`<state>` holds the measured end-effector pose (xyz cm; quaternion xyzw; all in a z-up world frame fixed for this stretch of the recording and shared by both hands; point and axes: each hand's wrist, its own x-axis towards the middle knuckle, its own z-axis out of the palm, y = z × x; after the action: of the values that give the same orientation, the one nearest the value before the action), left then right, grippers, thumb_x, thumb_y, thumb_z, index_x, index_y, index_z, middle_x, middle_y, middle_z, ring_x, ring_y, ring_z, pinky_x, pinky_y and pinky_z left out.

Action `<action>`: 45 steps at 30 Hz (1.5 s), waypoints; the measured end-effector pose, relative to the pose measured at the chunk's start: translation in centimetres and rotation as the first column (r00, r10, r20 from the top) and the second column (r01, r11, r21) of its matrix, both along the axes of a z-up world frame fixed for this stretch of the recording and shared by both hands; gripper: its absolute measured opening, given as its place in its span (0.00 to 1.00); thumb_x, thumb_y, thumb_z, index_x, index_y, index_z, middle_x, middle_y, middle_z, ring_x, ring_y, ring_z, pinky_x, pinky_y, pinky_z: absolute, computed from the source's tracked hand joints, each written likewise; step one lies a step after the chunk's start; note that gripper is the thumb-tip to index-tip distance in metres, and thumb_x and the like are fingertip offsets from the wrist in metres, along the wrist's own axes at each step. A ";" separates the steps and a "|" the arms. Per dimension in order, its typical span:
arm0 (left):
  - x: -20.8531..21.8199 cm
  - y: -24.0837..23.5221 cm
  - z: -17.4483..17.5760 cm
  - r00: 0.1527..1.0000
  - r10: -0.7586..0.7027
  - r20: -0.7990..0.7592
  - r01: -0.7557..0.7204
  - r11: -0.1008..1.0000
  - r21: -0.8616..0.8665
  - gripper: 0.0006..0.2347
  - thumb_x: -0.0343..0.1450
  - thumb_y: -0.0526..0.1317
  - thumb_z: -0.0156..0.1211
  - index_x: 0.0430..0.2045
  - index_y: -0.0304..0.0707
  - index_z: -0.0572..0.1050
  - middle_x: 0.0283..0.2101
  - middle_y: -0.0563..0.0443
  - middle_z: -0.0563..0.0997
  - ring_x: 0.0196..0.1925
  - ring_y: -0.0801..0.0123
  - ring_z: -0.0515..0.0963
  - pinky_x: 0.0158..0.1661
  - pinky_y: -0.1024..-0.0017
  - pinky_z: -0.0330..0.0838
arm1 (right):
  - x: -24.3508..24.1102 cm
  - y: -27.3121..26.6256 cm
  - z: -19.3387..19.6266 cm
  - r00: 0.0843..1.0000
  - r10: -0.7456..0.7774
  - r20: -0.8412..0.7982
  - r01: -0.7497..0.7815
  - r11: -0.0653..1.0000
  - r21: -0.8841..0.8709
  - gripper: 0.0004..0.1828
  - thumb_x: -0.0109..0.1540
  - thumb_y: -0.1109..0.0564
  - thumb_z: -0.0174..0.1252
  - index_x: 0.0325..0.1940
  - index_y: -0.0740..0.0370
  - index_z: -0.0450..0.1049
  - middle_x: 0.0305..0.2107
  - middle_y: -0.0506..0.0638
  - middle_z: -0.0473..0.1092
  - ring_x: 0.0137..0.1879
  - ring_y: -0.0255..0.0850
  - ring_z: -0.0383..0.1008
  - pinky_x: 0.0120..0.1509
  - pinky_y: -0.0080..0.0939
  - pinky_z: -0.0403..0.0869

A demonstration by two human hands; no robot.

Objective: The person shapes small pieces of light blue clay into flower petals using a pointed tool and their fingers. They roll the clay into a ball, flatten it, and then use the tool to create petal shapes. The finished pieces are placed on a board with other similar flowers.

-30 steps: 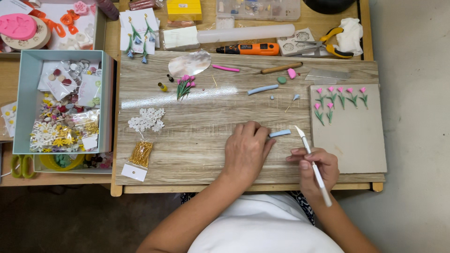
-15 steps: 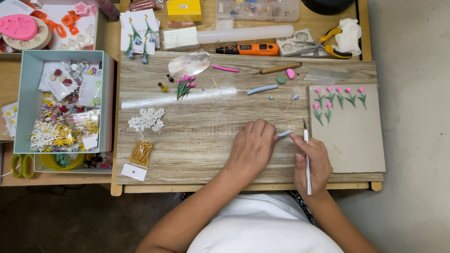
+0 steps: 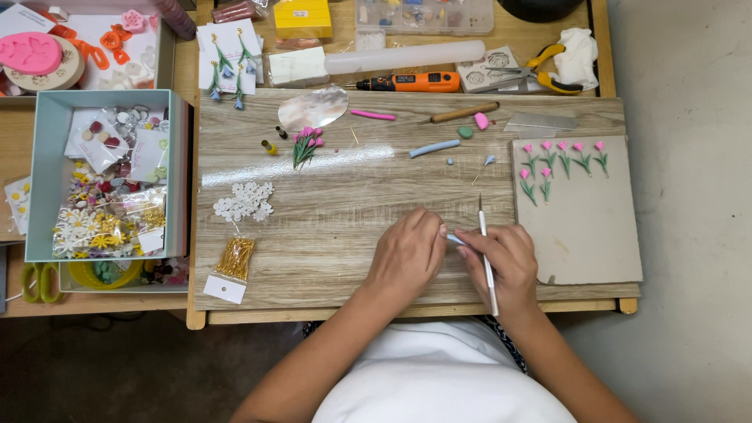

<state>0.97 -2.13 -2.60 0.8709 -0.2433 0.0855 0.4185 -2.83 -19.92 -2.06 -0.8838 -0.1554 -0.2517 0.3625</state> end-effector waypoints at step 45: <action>-1.0 3.6 1.5 0.973 -0.174 -0.153 0.082 0.877 -0.474 0.12 0.73 0.38 0.60 0.18 0.40 0.67 0.19 0.48 0.63 0.22 0.53 0.68 0.26 0.65 0.63 | -0.4 -3.0 -1.6 0.991 -0.072 0.112 0.099 0.962 -0.253 0.06 0.60 0.60 0.65 0.38 0.54 0.74 0.28 0.43 0.74 0.34 0.46 0.73 0.49 0.50 0.67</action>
<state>-0.04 1.51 -1.10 0.7315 -0.2319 0.0295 0.6405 -3.23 -22.91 -3.69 -0.9154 -0.1667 -0.2892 0.2249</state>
